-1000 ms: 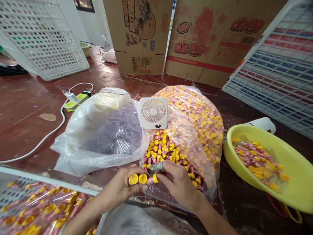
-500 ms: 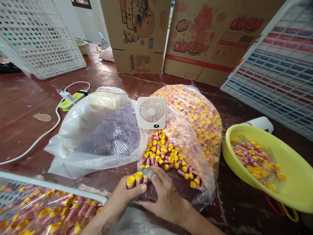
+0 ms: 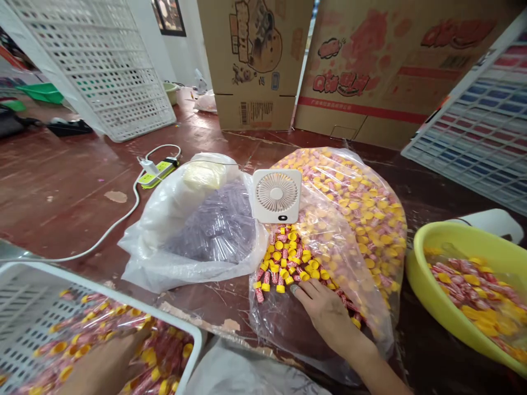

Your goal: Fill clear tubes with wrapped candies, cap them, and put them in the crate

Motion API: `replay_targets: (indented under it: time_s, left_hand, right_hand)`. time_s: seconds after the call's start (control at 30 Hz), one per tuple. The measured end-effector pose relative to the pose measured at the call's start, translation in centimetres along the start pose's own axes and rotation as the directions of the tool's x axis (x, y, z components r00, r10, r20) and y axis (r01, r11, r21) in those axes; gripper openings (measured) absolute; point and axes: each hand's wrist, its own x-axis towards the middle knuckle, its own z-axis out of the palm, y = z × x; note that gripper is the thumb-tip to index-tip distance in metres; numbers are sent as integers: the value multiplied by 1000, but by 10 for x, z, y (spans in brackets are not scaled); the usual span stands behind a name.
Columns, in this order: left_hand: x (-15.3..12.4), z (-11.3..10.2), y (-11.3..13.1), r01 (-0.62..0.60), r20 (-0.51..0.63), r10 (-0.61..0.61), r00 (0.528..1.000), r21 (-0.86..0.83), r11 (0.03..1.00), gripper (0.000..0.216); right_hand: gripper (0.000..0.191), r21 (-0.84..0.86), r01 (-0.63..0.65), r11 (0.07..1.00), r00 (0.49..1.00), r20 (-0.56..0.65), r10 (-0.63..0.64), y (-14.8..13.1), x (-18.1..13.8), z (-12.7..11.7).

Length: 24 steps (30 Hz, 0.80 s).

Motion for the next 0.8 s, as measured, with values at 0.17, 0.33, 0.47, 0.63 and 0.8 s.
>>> replay_targets:
  time_s: [0.17,0.33,0.47,0.63,0.8]
  left_hand:
    - [41,-60,107,-252,-238,281,930,144,957,31]
    - [115,-73,163,-392,-172,514,840,462,796,35]
    - [136,-71,165,-430,-137,549,825,480,765,28]
    - [91,-62,169,-494,-191,484,854,-6,870,16]
    - [43,-36,198,-290,-46,365,930,-705,647,25]
  right_hand:
    - [12,218,-82,972,990,-95,105,-13,12,-11]
    - [3,605,-197,771,941,-105,323,-27,22,-25]
    - [14,837,-289,464,870,28,492,-34,22,-31]
    - [18,918,-167,359,800,-86,594,-47,32,-34]
    - [12,826,-78,558,869,-218,444,-59,54,-44]
